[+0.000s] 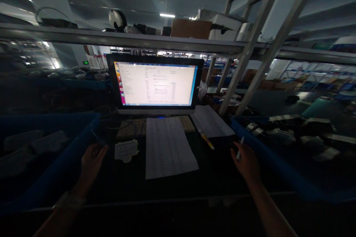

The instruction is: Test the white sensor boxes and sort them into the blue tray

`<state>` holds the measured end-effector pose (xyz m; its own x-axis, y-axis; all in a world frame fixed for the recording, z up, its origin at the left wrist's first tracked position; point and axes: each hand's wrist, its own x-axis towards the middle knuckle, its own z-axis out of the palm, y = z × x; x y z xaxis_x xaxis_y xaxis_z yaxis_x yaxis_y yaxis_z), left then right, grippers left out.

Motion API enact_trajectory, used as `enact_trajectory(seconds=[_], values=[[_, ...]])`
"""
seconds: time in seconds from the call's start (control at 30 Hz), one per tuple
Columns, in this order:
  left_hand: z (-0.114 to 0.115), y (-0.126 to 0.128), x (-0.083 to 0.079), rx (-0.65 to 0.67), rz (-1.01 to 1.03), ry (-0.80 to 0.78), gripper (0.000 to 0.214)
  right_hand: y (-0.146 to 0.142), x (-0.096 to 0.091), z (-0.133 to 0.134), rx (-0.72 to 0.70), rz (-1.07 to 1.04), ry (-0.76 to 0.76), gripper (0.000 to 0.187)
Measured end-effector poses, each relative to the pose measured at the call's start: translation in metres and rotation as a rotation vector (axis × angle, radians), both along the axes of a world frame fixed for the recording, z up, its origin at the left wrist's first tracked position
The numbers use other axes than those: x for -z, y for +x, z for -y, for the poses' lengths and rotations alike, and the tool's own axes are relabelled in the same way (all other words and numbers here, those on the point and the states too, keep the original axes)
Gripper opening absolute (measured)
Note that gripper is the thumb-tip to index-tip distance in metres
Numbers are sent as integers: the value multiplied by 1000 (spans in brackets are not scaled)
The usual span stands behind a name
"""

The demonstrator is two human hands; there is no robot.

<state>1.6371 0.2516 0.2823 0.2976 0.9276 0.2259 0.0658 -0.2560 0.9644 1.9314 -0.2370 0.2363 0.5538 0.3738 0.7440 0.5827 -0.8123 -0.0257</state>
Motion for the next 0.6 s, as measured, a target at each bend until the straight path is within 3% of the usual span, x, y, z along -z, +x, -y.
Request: enact_trajectory(seconds=[0.6], values=[[3,-3,-7,17,-41,-61,33,-1,0,0,7,3,-6,40]])
